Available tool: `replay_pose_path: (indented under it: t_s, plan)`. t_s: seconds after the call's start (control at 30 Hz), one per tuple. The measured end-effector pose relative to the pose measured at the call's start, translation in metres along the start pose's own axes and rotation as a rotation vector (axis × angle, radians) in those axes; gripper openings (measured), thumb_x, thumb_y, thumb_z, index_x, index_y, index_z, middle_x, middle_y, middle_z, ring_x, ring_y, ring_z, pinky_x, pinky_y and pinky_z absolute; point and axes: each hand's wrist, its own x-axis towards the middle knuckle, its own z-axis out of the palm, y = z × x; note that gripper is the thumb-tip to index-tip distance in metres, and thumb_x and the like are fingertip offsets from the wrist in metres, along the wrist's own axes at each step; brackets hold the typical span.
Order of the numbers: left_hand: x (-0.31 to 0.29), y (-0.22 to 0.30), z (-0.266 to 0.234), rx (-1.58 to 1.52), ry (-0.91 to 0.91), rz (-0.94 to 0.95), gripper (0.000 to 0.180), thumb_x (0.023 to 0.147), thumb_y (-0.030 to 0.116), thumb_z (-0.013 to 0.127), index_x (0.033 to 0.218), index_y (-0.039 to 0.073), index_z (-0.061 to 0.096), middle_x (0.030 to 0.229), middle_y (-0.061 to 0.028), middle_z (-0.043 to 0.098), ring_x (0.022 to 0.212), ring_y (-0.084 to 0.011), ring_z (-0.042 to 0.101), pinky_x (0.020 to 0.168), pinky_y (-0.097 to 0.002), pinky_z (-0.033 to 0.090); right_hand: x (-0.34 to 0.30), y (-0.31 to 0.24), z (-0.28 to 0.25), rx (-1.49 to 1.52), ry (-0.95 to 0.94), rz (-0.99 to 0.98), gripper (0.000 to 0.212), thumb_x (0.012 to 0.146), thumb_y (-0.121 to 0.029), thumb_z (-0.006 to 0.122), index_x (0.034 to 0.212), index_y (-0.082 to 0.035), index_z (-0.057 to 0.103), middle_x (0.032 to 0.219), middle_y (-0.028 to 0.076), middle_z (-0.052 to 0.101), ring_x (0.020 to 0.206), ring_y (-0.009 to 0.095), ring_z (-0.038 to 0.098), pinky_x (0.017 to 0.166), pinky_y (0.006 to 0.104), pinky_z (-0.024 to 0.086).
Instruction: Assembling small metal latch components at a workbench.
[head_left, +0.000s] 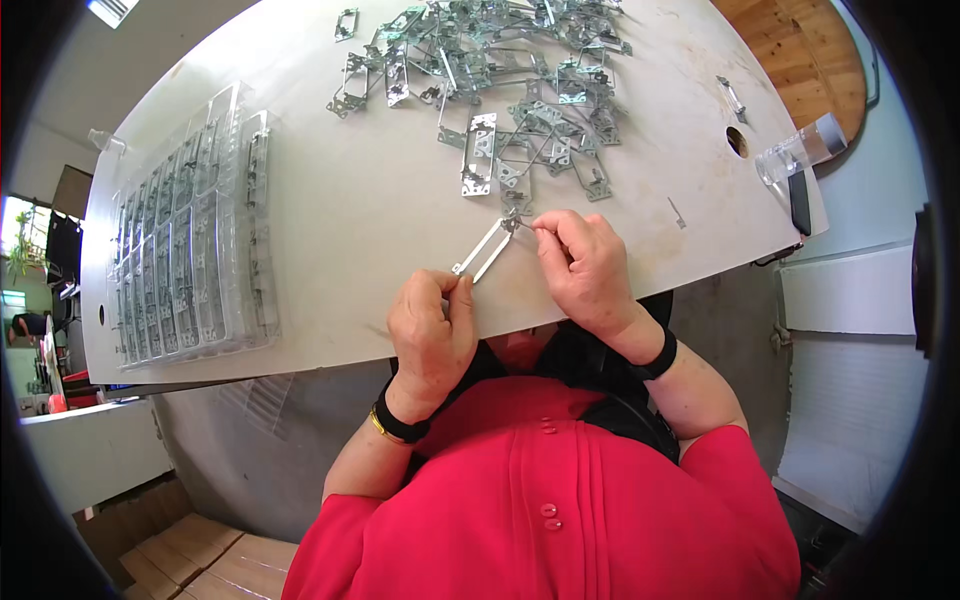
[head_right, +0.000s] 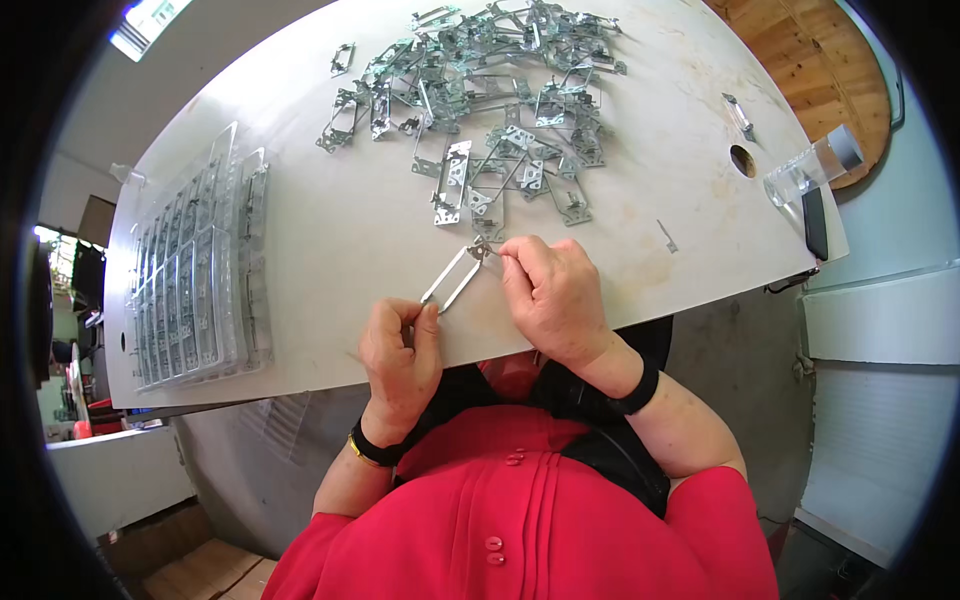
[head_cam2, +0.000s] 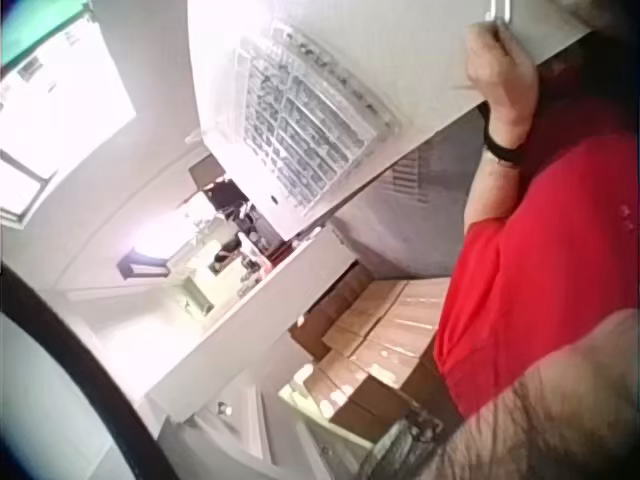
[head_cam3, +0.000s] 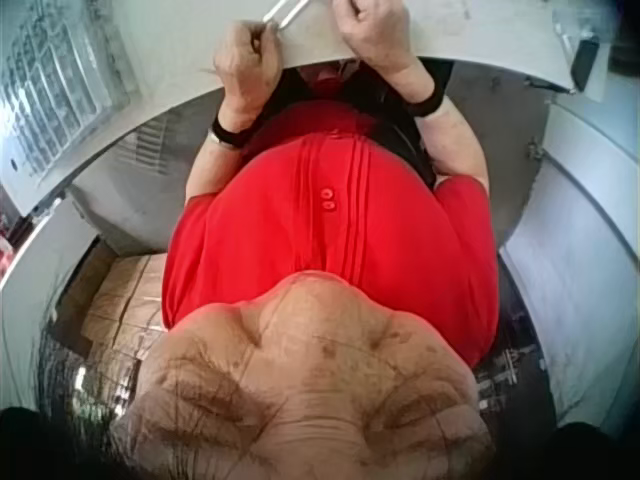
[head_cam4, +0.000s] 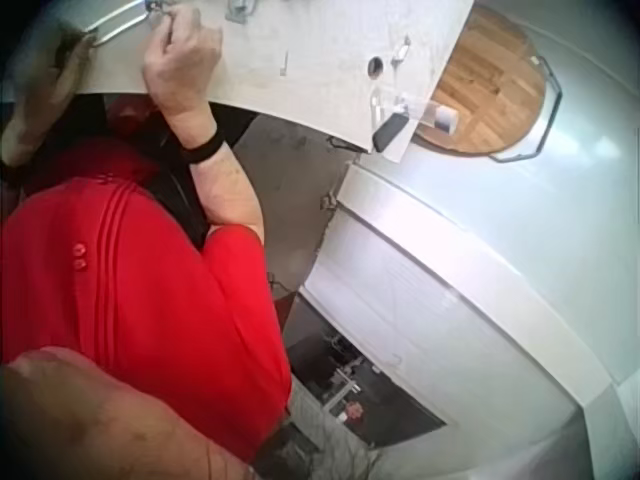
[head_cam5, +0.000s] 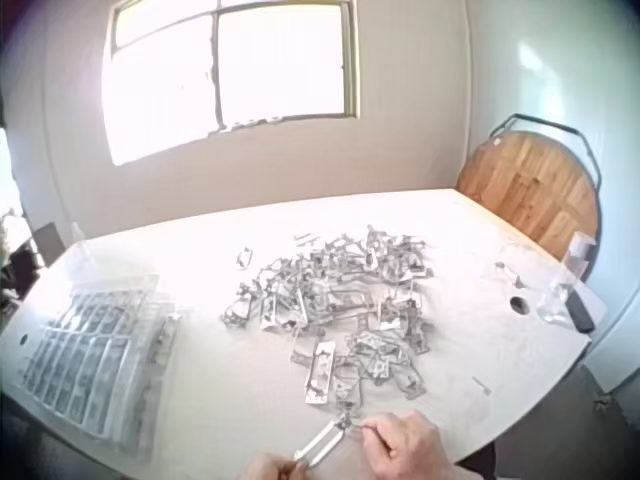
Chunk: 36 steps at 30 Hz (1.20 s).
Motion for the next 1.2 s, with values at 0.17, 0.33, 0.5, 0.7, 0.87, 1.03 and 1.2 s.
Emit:
replay_pose_path:
  t_s: [0.17,0.33,0.5,0.7,0.87,1.03,1.2]
  plan:
    - [0.001,0.0,-0.002,0.004,-0.007,0.003,0.02,0.098,-0.001,0.078,0.092,0.003,0.059,0.073,-0.0073,0.057,0.058,-0.02,0.049,0.054,-0.036,0.039,0.0,0.001,0.002,0.007,0.003,-0.056,0.007,0.096,-0.006,0.073,0.101,-0.01,0.072,0.075,0.009,0.071,0.071,0.034,0.065,0.072,0.0457,0.052]
    - [0.003,0.0,-0.001,0.003,-0.002,0.01,0.02,0.098,-0.002,0.078,0.092,0.003,0.059,0.073,-0.0077,0.056,0.058,-0.0211,0.049,0.054,-0.0368,0.039,0.003,0.001,0.0,0.009,-0.017,-0.076,0.007,0.095,-0.005,0.073,0.101,-0.01,0.072,0.076,0.008,0.071,0.071,0.034,0.065,0.072,0.0453,0.052]
    - [0.001,0.002,-0.001,-0.01,-0.001,-0.003,0.02,0.097,-0.003,0.078,0.092,0.003,0.059,0.073,-0.0081,0.056,0.058,-0.0217,0.049,0.054,-0.0369,0.039,0.002,-0.001,0.001,0.042,0.018,-0.02,0.008,0.095,-0.004,0.073,0.101,-0.01,0.072,0.077,0.007,0.072,0.07,0.033,0.064,0.072,0.0435,0.051]
    - [-0.001,0.003,-0.003,-0.002,-0.024,-0.042,0.022,0.092,-0.005,0.08,0.091,0.003,0.059,0.077,-0.011,0.057,0.061,-0.0298,0.054,0.056,-0.042,0.043,0.004,-0.001,-0.004,0.014,-0.076,-0.139,0.01,0.094,-0.001,0.072,0.099,-0.009,0.071,0.071,0.007,0.068,0.067,0.031,0.062,0.069,0.042,0.05]
    - [0.0,0.003,-0.002,-0.01,-0.022,-0.036,0.022,0.091,-0.005,0.08,0.092,0.003,0.059,0.077,-0.0107,0.058,0.062,-0.0296,0.054,0.057,-0.042,0.043,0.002,0.0,-0.006,0.063,-0.024,-0.082,0.009,0.093,-0.001,0.071,0.098,-0.009,0.071,0.069,0.006,0.066,0.066,0.031,0.061,0.069,0.041,0.05]
    - [-0.001,0.001,-0.001,-0.005,-0.012,-0.028,0.022,0.092,-0.005,0.079,0.093,0.003,0.059,0.077,-0.0108,0.058,0.062,-0.0297,0.055,0.057,-0.0421,0.044,-0.002,-0.002,-0.007,0.054,0.009,0.022,0.009,0.093,-0.002,0.072,0.098,-0.009,0.071,0.069,0.007,0.066,0.065,0.031,0.062,0.07,0.0418,0.051]
    - [-0.001,0.002,-0.001,-0.013,-0.009,-0.03,0.021,0.092,-0.004,0.079,0.093,0.003,0.059,0.077,-0.0112,0.058,0.062,-0.0301,0.055,0.057,-0.0422,0.044,-0.001,0.0,-0.003,0.02,0.023,-0.053,0.009,0.093,-0.002,0.072,0.098,-0.009,0.071,0.069,0.007,0.066,0.065,0.032,0.062,0.072,0.0407,0.051]
